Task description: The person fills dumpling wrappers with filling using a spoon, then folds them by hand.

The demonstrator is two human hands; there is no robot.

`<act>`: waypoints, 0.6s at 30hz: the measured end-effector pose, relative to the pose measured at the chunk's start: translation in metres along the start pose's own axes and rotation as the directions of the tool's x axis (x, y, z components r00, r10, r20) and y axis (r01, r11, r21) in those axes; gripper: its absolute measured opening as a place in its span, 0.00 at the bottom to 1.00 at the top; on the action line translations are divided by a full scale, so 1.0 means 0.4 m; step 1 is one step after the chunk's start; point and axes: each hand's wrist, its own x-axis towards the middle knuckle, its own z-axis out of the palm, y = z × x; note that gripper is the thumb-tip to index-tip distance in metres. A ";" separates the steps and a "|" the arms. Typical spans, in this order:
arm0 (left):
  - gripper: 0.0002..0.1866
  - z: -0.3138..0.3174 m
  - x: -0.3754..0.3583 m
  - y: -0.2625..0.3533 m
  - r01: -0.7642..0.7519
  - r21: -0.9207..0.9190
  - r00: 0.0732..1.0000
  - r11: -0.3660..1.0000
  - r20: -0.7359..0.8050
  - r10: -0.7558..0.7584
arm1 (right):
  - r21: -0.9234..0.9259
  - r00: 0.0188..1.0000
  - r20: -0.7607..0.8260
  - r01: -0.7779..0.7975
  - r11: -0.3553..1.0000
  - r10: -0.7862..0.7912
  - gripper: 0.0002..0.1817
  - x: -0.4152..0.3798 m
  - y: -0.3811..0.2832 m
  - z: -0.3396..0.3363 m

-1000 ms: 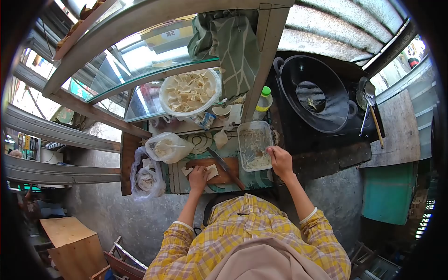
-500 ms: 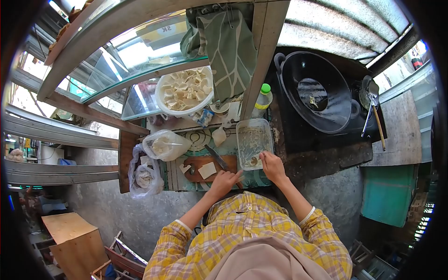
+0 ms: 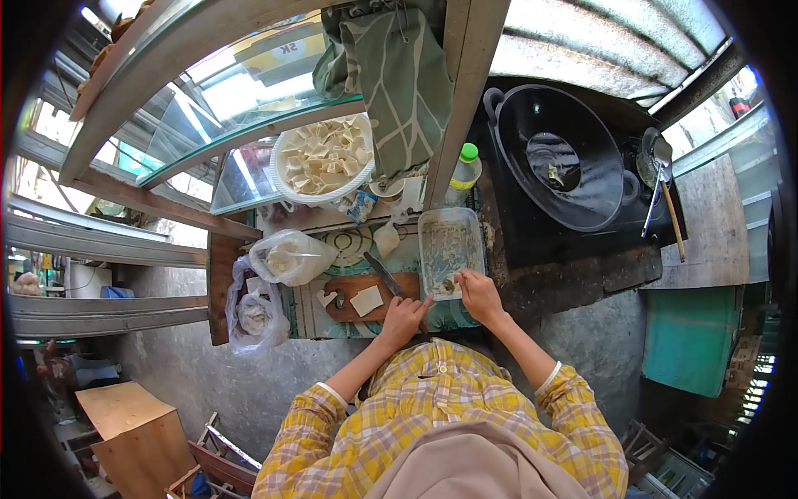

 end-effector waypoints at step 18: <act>0.27 0.011 -0.017 -0.012 -0.004 0.030 0.999 1.000 -0.031 0.005 | 0.101 0.960 0.132 0.235 0.967 -0.247 0.05 0.014 0.019 -0.030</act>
